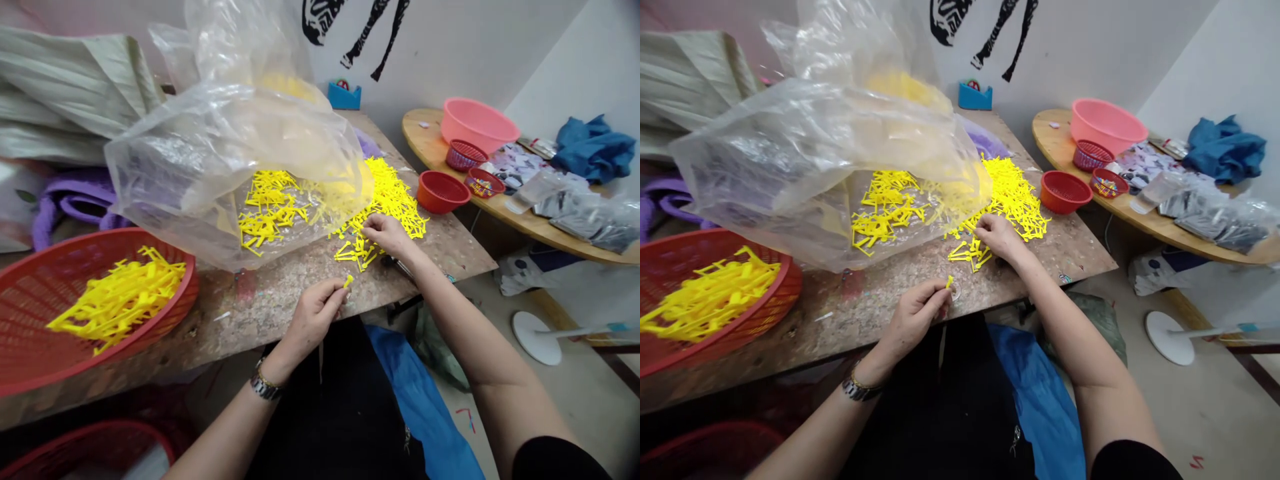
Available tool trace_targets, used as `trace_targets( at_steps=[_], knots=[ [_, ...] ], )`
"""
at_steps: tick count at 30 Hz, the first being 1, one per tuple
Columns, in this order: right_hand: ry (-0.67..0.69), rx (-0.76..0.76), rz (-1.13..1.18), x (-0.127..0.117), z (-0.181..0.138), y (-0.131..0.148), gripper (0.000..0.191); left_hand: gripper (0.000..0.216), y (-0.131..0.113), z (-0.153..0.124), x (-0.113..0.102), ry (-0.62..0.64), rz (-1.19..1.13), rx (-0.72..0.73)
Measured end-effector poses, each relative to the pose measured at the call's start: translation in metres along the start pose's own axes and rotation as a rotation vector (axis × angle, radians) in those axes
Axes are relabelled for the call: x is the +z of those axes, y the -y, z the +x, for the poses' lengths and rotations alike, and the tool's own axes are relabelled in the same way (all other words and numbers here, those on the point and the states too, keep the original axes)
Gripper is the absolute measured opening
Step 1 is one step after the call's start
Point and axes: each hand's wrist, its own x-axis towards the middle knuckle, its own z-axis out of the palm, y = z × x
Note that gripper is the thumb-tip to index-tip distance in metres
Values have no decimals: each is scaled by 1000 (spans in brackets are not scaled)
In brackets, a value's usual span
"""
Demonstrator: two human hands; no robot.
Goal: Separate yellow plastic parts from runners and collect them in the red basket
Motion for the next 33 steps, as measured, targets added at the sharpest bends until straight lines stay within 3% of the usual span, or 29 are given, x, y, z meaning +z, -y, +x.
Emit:
trace_targets(
  at_steps=[6, 16, 22, 28, 33],
  knots=[
    [-27, 22, 48, -6, -29, -22, 10, 28, -1, 2, -1, -12, 41, 8],
    [-143, -79, 34, -23, -64, -4, 11, 24, 4, 3, 3, -93, -115, -52],
    [-28, -130, 23, -28, -100, 12, 13, 27, 2, 6, 0, -123, -103, 8],
    [212, -208, 14, -26, -128, 26, 13, 22, -9, 5, 0, 39, 37, 42],
    [244, -202, 40, -18, -138, 25, 12, 24, -18, 3, 3, 220, 133, 48]
  ],
)
